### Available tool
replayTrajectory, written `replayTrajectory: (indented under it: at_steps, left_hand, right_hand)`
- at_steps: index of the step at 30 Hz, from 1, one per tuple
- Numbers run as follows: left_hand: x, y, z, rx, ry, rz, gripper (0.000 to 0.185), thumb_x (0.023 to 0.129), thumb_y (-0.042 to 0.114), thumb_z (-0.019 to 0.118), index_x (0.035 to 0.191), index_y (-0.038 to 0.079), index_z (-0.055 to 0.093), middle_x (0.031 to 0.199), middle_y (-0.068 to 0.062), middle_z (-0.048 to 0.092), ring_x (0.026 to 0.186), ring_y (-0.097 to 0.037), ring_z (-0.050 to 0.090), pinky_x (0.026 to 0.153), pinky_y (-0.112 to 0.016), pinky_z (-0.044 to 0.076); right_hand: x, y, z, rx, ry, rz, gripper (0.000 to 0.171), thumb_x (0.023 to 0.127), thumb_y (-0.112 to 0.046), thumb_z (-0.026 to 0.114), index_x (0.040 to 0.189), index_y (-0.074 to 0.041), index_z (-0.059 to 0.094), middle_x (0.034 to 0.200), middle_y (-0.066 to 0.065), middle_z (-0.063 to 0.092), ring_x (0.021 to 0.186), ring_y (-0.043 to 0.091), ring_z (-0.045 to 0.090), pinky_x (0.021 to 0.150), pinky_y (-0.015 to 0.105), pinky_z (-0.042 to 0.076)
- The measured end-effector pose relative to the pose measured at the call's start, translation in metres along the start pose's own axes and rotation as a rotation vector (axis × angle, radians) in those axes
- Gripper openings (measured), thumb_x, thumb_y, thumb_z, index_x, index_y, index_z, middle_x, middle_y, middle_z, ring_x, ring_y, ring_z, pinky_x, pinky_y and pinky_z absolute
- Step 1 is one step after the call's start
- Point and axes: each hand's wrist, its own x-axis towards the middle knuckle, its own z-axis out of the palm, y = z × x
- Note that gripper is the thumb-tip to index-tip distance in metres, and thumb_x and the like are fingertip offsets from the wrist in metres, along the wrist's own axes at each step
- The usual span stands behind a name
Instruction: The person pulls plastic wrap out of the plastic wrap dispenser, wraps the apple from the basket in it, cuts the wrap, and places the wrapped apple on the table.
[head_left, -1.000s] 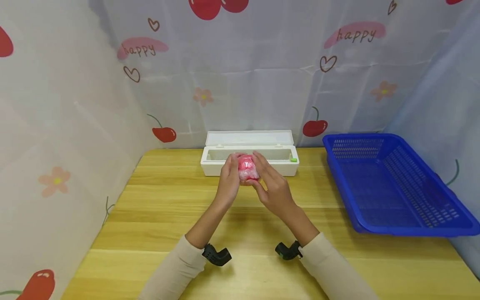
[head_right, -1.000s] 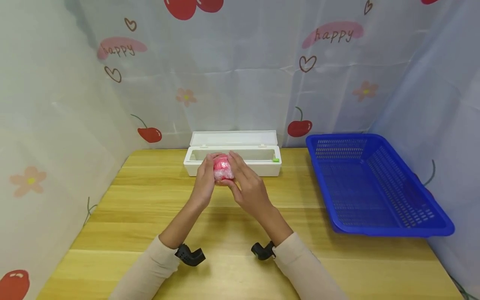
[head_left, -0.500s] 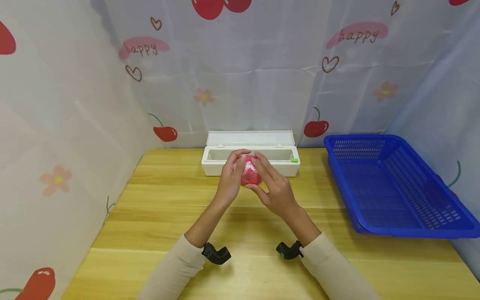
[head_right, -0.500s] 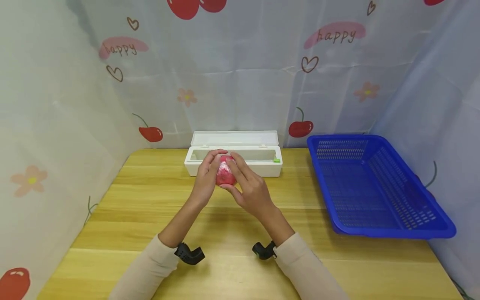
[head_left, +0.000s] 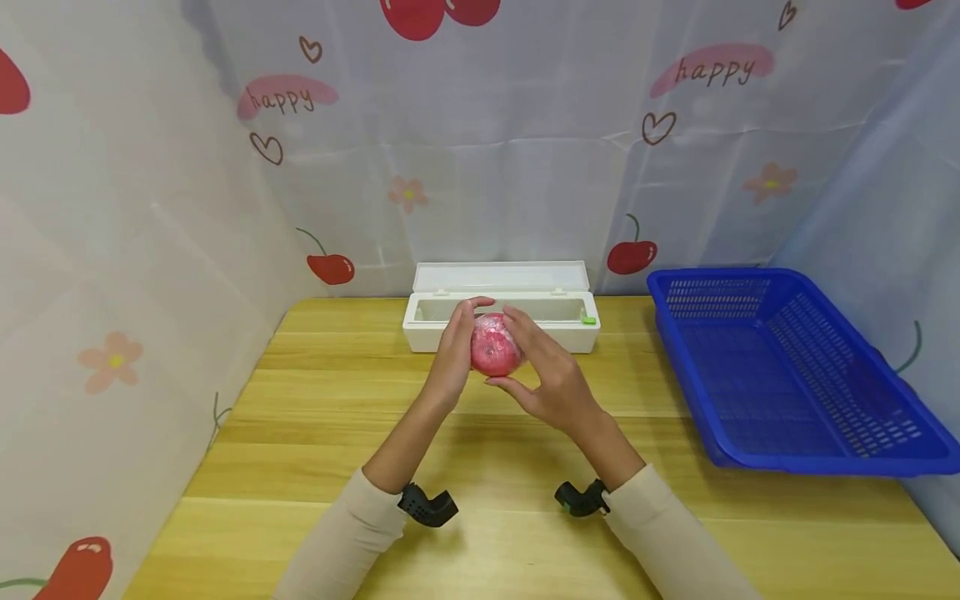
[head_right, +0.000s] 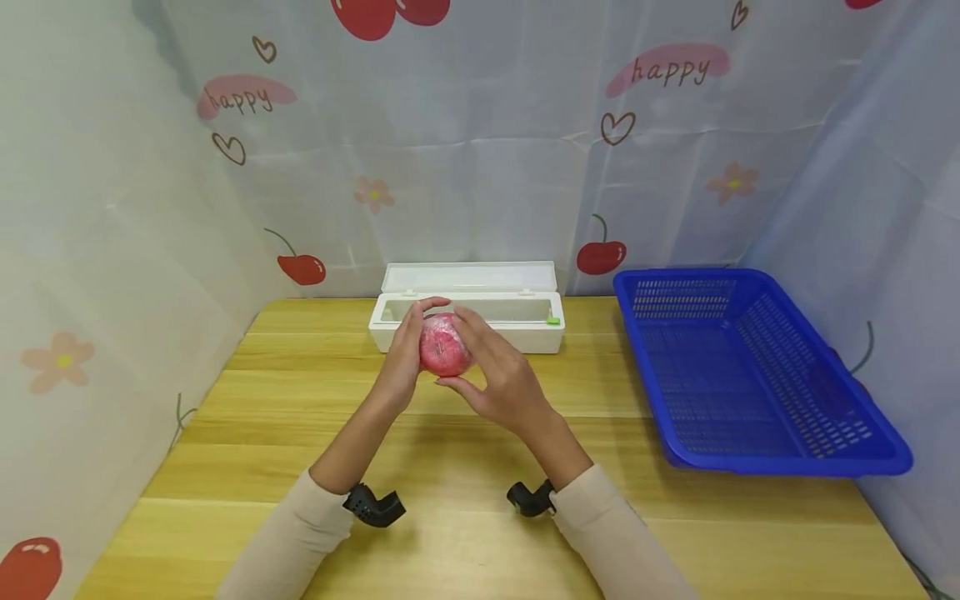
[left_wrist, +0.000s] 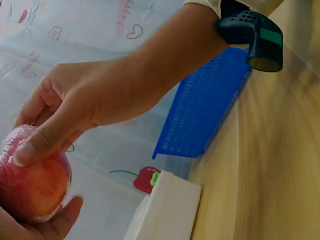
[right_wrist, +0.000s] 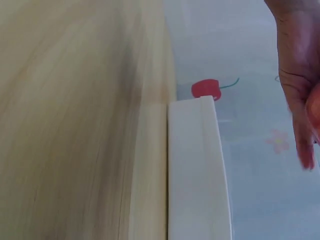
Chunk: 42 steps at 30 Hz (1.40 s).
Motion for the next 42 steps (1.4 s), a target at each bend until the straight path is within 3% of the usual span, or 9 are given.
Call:
replayTrajectory:
  at_steps: [2,4,7,10,18,25,33,37,42]
  left_hand:
    - [0.0,-0.001,0.002,0.055,-0.04,0.1,0.057,0.111,0.046,0.024,0.145,0.006,0.046,0.138,-0.016,0.055,0.122,-0.029,0.058,0.094,-0.04,0.057]
    - [0.0,-0.005,0.005,0.132,-0.055,0.252,0.056,0.112,0.045,0.025,0.147,0.006,0.044,0.146,-0.014,0.05,0.131,-0.028,0.052,0.1,-0.041,0.054]
    - [0.002,-0.012,0.008,0.221,-0.026,0.461,0.053,0.112,0.04,0.029,0.145,0.002,0.046,0.151,-0.014,0.047,0.138,-0.031,0.045,0.103,-0.044,0.052]
    - [0.003,-0.018,0.01,0.233,0.018,0.564,0.049,0.112,0.036,0.031,0.136,-0.001,0.053,0.145,-0.017,0.052,0.135,-0.034,0.049,0.102,-0.044,0.053]
    - [0.003,-0.024,0.01,0.234,0.077,0.572,0.057,0.111,0.047,0.031,0.129,0.001,0.059,0.126,-0.016,0.062,0.111,-0.029,0.063,0.087,-0.039,0.061]
    - [0.003,-0.018,0.007,0.169,-0.009,0.529,0.061,0.108,0.053,0.035,0.154,0.012,0.034,0.144,-0.019,0.053,0.132,-0.032,0.053,0.098,-0.039,0.056]
    - [0.004,-0.015,0.005,0.224,-0.082,0.561,0.081,0.105,0.061,0.026,0.162,0.005,0.018,0.157,-0.017,0.041,0.14,-0.035,0.046,0.106,-0.049,0.049]
    - [0.005,-0.017,0.005,0.247,-0.081,0.555,0.08,0.105,0.061,0.026,0.159,0.002,0.028,0.157,-0.014,0.042,0.138,-0.03,0.047,0.106,-0.052,0.048]
    - [0.004,-0.016,0.006,0.253,-0.049,0.594,0.073,0.104,0.062,0.036,0.146,0.004,0.048,0.151,-0.014,0.048,0.133,-0.029,0.051,0.099,-0.042,0.055]
  right_hand:
    - [0.0,0.0,-0.001,0.037,0.046,0.034,0.079,0.091,-0.042,0.073,0.149,0.003,0.044,0.15,0.02,0.051,0.136,0.034,0.052,0.108,0.038,0.047]
    - [0.0,0.0,-0.001,0.082,0.098,0.068,0.079,0.091,-0.044,0.073,0.148,0.004,0.046,0.148,0.02,0.053,0.134,0.035,0.054,0.107,0.036,0.047]
    - [0.001,-0.001,-0.002,0.147,0.135,0.091,0.077,0.09,-0.042,0.074,0.145,0.006,0.049,0.145,0.02,0.055,0.132,0.035,0.056,0.105,0.034,0.048]
    - [0.002,-0.002,-0.001,0.173,0.127,0.084,0.075,0.089,-0.039,0.076,0.143,0.006,0.05,0.143,0.021,0.057,0.13,0.036,0.057,0.104,0.033,0.049]
    - [0.004,-0.005,-0.001,0.183,0.112,0.079,0.073,0.088,-0.035,0.078,0.142,0.006,0.052,0.143,0.021,0.056,0.131,0.036,0.056,0.105,0.034,0.049]
    - [0.006,-0.007,-0.003,0.179,0.051,0.089,0.079,0.097,-0.045,0.066,0.152,0.004,0.039,0.161,0.02,0.035,0.145,0.036,0.039,0.109,0.036,0.044]
    - [0.009,-0.008,-0.008,0.114,0.044,0.062,0.071,0.094,-0.045,0.07,0.144,0.001,0.051,0.143,0.019,0.054,0.131,0.034,0.054,0.101,0.042,0.053]
    - [0.009,-0.008,-0.01,0.108,0.041,0.069,0.069,0.089,-0.036,0.079,0.141,0.002,0.054,0.14,0.019,0.058,0.129,0.034,0.056,0.1,0.044,0.053]
    - [0.008,-0.008,-0.011,0.233,0.079,0.155,0.078,0.078,-0.019,0.089,0.144,0.001,0.053,0.141,0.017,0.059,0.125,0.031,0.06,0.098,0.034,0.055]
